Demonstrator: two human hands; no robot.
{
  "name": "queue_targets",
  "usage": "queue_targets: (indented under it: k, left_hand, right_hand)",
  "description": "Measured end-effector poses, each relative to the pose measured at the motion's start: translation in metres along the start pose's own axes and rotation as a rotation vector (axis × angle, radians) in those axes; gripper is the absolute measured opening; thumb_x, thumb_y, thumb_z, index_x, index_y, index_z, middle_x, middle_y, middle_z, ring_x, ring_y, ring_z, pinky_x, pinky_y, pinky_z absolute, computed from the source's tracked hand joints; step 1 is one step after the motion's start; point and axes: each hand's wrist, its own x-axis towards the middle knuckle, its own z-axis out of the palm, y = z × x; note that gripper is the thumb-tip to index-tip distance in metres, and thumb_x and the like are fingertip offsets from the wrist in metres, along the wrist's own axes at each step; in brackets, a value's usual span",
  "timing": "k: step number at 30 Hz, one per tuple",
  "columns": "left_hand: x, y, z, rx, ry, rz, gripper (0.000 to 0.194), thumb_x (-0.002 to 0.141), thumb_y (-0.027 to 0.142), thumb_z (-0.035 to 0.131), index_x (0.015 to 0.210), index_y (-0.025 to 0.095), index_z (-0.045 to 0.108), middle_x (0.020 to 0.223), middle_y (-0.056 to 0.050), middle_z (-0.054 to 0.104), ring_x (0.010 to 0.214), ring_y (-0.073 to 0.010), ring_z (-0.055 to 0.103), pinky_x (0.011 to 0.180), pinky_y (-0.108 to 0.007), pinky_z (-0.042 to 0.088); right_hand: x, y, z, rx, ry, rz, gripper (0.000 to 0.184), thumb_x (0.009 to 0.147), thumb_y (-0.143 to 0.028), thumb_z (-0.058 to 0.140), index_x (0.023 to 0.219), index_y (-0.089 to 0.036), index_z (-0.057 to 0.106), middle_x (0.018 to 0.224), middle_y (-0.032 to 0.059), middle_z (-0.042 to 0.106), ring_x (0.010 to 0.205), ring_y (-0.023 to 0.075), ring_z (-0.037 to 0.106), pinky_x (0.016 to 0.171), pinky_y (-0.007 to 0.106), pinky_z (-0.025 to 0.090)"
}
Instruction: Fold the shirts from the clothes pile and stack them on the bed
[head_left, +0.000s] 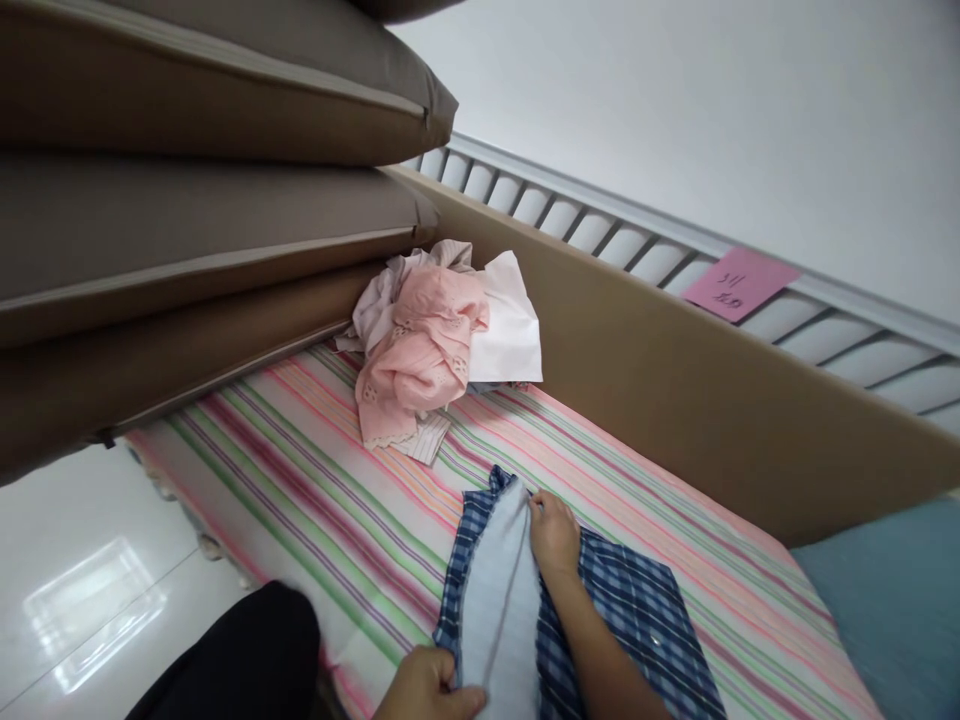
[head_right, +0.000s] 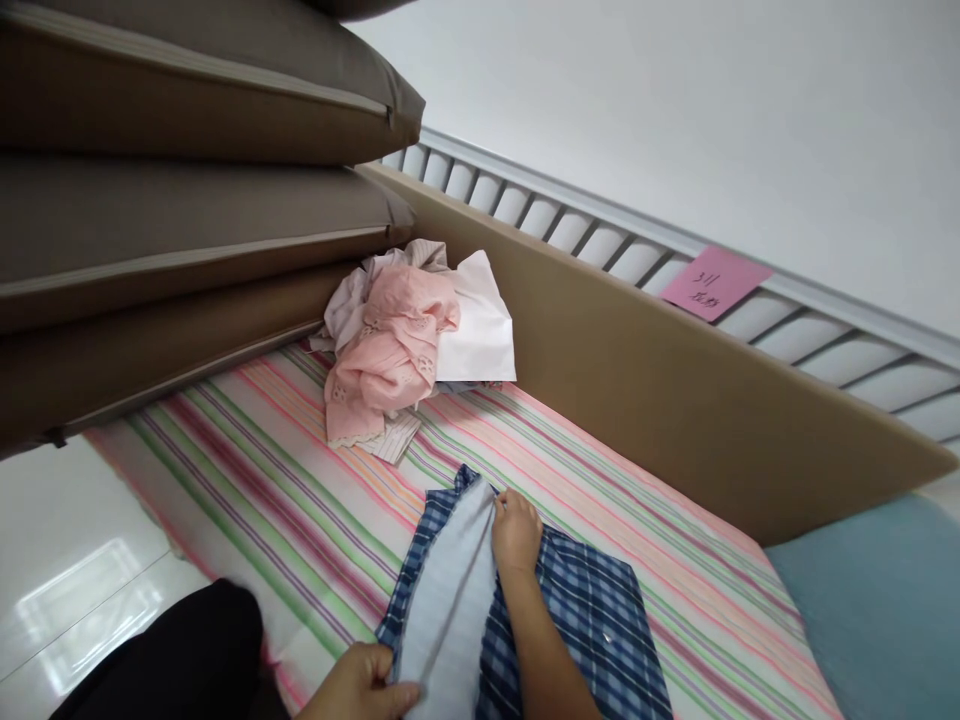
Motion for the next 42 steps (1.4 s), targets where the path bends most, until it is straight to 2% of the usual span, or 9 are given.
queue_targets:
  k: [7,15,18,21,24,28,33,37,42]
  left_hand:
    - [-0.004,0.018,0.002,0.006,-0.060,-0.055,0.032,0.063,0.029,0.064,0.049,0.019,0.037,0.038,0.006,0.039,0.039,-0.0069,0.041,0.037,-0.017,0.020]
    - [-0.019,0.041,-0.003,-0.201,-0.163,-0.089,0.038,0.065,0.054,0.053,0.069,0.021,0.036,0.052,-0.001,0.063,0.026,-0.0097,0.044,0.026,-0.018,0.027]
    - [-0.020,0.040,-0.005,-0.186,-0.181,0.014,0.042,0.063,0.056,0.056,0.070,0.020,0.037,0.056,-0.002,0.064,0.028,-0.0093,0.047,0.027,-0.017,0.029]
    - [-0.018,0.033,-0.005,-0.112,-0.194,0.061,0.043,0.062,0.055,0.059,0.071,0.019,0.039,0.058,-0.001,0.065,0.028,-0.0087,0.048,0.028,-0.016,0.030]
    - [-0.017,0.028,-0.004,-0.047,-0.137,0.058,0.042,0.062,0.055,0.059,0.070,0.019,0.039,0.060,-0.001,0.065,0.029,-0.0087,0.049,0.027,-0.016,0.030]
    - [-0.022,0.035,0.001,-0.045,-0.072,0.027,0.044,0.061,0.055,0.061,0.072,0.020,0.038,0.062,0.000,0.066,0.032,-0.0097,0.051,0.030,-0.018,0.034]
    - [-0.039,0.055,0.010,-0.072,-0.014,-0.033,0.044,0.061,0.051,0.065,0.074,0.020,0.037,0.065,-0.001,0.067,0.034,-0.0094,0.052,0.033,-0.019,0.036]
    - [-0.054,0.068,0.013,-0.153,0.022,-0.032,0.041,0.063,0.044,0.067,0.076,0.020,0.036,0.065,-0.001,0.066,0.036,-0.0085,0.052,0.036,-0.018,0.037]
    - [-0.059,0.054,0.013,-0.133,0.037,-0.057,0.040,0.064,0.043,0.067,0.076,0.020,0.036,0.063,0.000,0.065,0.036,-0.0086,0.050,0.036,-0.019,0.035]
  right_hand:
    - [-0.020,0.006,-0.017,0.106,0.037,-0.013,0.045,0.084,-0.041,0.034,0.114,-0.012,0.052,0.128,0.0162,0.048,0.118,0.0259,0.043,0.098,0.043,0.032]
    - [-0.152,0.027,-0.084,0.330,0.115,0.082,0.040,0.078,-0.050,0.046,0.094,-0.017,0.063,0.119,0.0121,0.057,0.114,0.0269,0.048,0.100,0.046,0.034]
    - [-0.205,0.041,-0.104,0.446,0.090,0.287,0.042,0.072,-0.053,0.051,0.090,-0.018,0.064,0.113,0.0116,0.061,0.108,0.0273,0.053,0.096,0.042,0.039]
    - [-0.243,0.058,-0.120,0.571,0.036,0.646,0.049,0.067,-0.057,0.054,0.095,-0.018,0.062,0.101,0.0099,0.065,0.097,0.0266,0.059,0.087,0.037,0.046]
    - [-0.266,0.079,-0.135,0.738,0.129,0.907,0.057,0.061,-0.059,0.057,0.100,-0.017,0.057,0.098,0.0077,0.064,0.086,0.0237,0.062,0.079,0.034,0.050]
    - [-0.278,0.105,-0.147,0.905,0.273,1.075,0.065,0.055,-0.058,0.063,0.105,-0.018,0.051,0.103,0.0072,0.060,0.087,0.0214,0.061,0.065,0.028,0.051]
    - [-0.265,0.113,-0.147,1.134,0.086,1.287,0.055,0.060,-0.057,0.062,0.097,-0.019,0.051,0.089,0.0071,0.062,0.075,0.0196,0.063,0.058,0.029,0.051]
    - [-0.252,0.114,-0.143,1.195,0.046,1.266,0.037,0.060,-0.039,0.070,0.085,-0.020,0.050,0.063,-0.0014,0.057,0.060,0.0143,0.061,0.052,0.023,0.048]
    - [-0.252,0.123,-0.142,1.223,0.025,1.247,0.030,0.064,-0.029,0.068,0.085,-0.021,0.048,0.063,-0.0033,0.057,0.057,0.0108,0.059,0.053,0.020,0.048]
